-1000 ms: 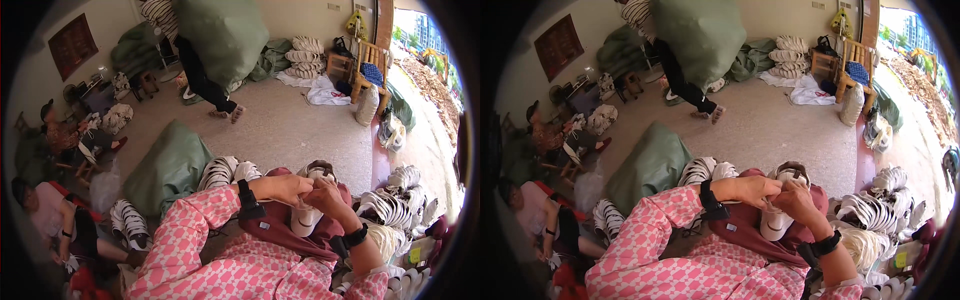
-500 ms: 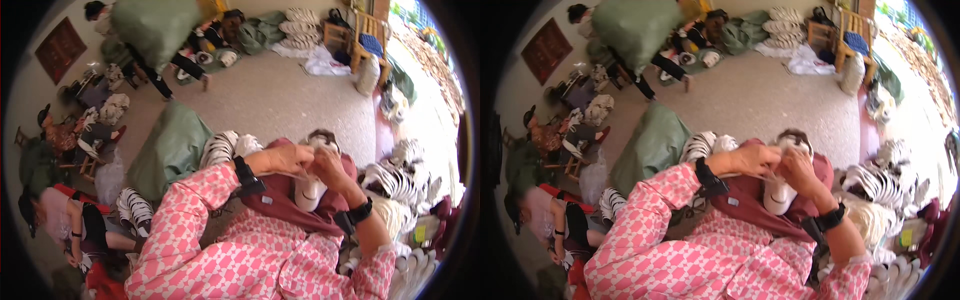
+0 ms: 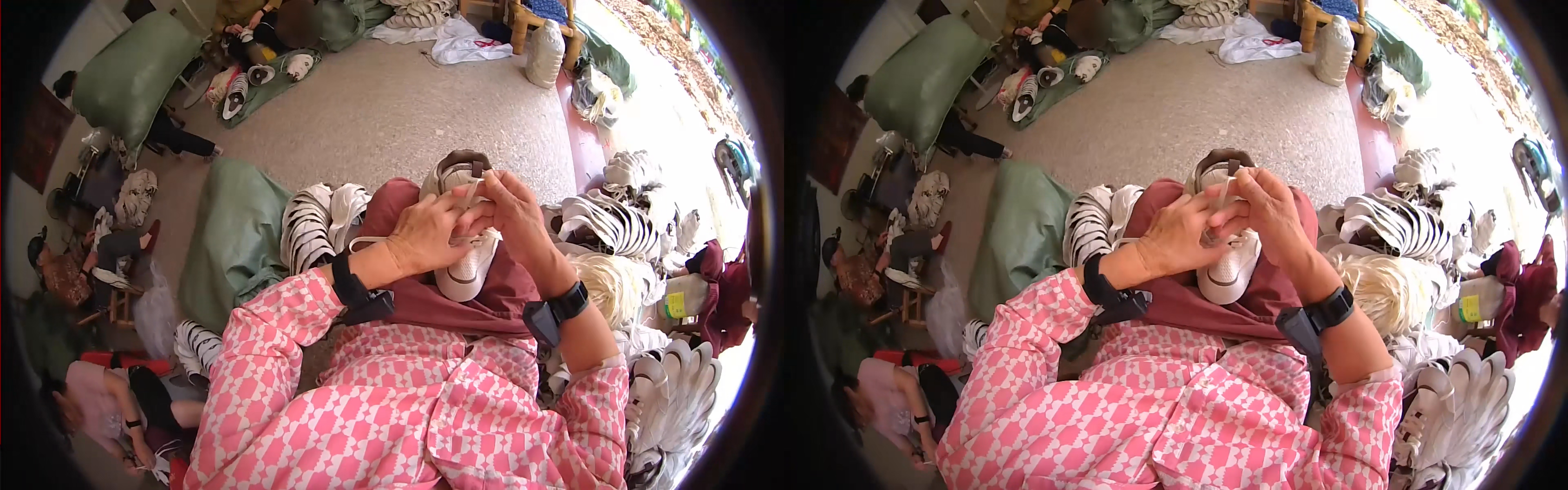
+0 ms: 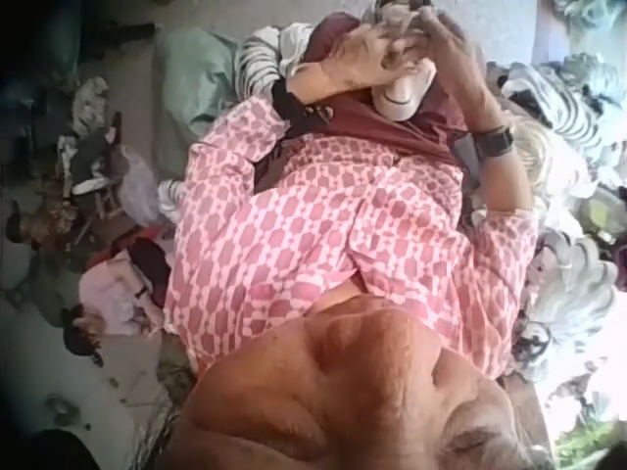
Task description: The recorder is inserting a shoelace into the eyelets of a beige shoe.
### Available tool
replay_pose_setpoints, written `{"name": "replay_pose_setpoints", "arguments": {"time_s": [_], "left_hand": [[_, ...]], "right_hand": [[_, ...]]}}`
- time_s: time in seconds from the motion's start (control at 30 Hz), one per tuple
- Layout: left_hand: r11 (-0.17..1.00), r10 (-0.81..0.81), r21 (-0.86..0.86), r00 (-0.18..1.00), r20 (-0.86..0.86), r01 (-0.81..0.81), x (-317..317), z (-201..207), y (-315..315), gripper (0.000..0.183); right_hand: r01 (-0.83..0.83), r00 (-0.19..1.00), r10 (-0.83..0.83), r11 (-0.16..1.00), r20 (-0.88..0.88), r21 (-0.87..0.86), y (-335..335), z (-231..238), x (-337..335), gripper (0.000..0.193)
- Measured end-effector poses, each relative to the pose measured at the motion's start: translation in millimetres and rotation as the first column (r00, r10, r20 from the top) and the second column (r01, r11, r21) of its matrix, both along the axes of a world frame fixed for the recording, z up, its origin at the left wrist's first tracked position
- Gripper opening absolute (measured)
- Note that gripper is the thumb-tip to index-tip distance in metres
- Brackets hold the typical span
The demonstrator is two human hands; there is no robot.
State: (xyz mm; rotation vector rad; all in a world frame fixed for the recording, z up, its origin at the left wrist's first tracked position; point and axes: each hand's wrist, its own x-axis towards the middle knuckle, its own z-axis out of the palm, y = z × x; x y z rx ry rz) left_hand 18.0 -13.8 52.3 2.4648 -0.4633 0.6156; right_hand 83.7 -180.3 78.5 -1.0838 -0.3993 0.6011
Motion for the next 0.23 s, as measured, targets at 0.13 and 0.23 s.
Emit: {"name": "replay_pose_setpoints", "arguments": {"time_s": [0.13,0.23], "left_hand": [[0.997,-0.050,0.048,0.988,-0.146,0.058,2.9,0.4,13.2,0.020],[0.970,-0.228,-0.011,0.891,-0.393,0.243,10.6,3.3,33.4,0.020]], "right_hand": [[0.022,0.990,-0.013,0.998,-0.138,0.060,1.8,-9.8,14.6,0.027],[0.041,0.981,-0.021,0.995,-0.194,0.096,-19.3,-20.9,38.7,0.021]]}}
